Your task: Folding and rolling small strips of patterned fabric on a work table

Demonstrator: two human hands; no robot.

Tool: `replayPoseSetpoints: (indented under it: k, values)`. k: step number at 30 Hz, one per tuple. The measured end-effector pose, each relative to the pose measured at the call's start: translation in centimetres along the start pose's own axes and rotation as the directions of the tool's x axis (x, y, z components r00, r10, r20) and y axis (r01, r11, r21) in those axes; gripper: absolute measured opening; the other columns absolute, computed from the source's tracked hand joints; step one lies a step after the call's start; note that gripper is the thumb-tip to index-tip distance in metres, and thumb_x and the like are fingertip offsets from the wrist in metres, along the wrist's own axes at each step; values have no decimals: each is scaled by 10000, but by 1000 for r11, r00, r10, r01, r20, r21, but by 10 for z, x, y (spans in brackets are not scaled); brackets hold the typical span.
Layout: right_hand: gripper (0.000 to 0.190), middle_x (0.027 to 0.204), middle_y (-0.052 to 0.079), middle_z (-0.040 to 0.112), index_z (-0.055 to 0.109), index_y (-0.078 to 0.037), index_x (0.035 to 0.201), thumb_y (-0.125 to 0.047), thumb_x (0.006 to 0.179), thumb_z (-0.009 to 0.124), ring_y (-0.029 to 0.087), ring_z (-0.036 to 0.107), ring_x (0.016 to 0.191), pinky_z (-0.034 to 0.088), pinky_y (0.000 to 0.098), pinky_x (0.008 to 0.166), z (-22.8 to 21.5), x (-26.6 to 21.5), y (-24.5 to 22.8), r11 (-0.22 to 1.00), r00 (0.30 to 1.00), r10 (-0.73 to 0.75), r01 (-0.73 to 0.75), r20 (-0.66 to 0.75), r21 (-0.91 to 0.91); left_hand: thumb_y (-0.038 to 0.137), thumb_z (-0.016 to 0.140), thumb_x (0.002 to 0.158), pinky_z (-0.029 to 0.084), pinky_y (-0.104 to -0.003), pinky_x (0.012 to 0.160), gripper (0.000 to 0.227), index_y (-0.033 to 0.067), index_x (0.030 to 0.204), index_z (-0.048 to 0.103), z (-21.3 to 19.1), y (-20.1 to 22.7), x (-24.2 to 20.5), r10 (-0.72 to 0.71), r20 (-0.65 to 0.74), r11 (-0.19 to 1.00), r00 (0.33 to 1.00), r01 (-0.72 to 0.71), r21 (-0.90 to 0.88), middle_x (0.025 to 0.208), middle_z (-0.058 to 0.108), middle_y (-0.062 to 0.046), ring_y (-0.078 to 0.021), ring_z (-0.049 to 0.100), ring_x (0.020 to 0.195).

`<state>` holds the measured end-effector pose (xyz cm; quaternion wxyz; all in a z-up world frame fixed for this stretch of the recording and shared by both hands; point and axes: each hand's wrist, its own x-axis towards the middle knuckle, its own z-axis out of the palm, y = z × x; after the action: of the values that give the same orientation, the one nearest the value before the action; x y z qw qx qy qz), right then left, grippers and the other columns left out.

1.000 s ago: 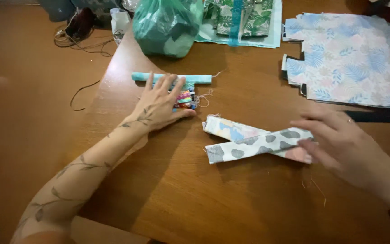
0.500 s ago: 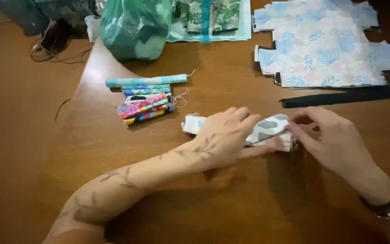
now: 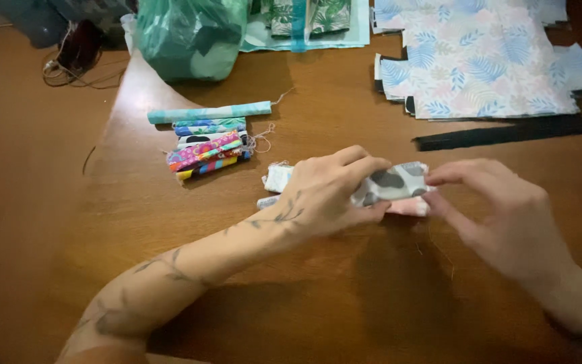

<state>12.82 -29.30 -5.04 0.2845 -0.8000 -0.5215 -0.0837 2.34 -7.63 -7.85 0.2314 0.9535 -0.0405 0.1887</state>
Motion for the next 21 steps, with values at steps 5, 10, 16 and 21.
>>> replayPoseSetpoints:
  k: [5, 10, 16, 21]
  values:
    - [147, 1038, 67, 748, 719, -70, 992, -110, 857, 761, 187, 701, 937, 512, 297, 878, -18, -1, -46, 993, 993, -68, 76, -97, 85, 330, 798, 800, 521, -284, 657, 402, 165, 1136, 652, -45, 19, -29, 56, -116, 973, 992, -80, -216, 969, 692, -12, -163, 668, 740]
    - [197, 999, 40, 754, 728, -68, 945, -125, 769, 795, 170, 710, 923, 554, 308, 909, -27, -6, -65, 975, 985, -149, 162, -90, 153, 182, 830, 765, 549, -197, 706, 355, 66, 1083, 723, -62, 32, -53, -143, 64, 717, 988, 148, -681, 926, 729, -31, -62, 625, 801]
    - [136, 956, 47, 722, 720, -80, 911, -121, 791, 769, 147, 697, 829, 544, 242, 815, -27, -9, -74, 941, 963, -245, 264, -114, 213, 201, 822, 748, 529, -178, 651, 408, 56, 1123, 750, -71, 35, -62, -186, 461, 386, 867, 496, -778, 825, 746, -54, -54, 635, 709]
    - [172, 927, 79, 710, 705, -46, 902, -113, 764, 782, 164, 707, 804, 586, 261, 791, -24, -7, -79, 919, 961, -262, 278, -94, 278, 231, 808, 750, 478, -167, 590, 434, 70, 1150, 759, -77, 36, -65, -170, 561, 312, 810, 584, -749, 822, 744, -39, -29, 585, 653]
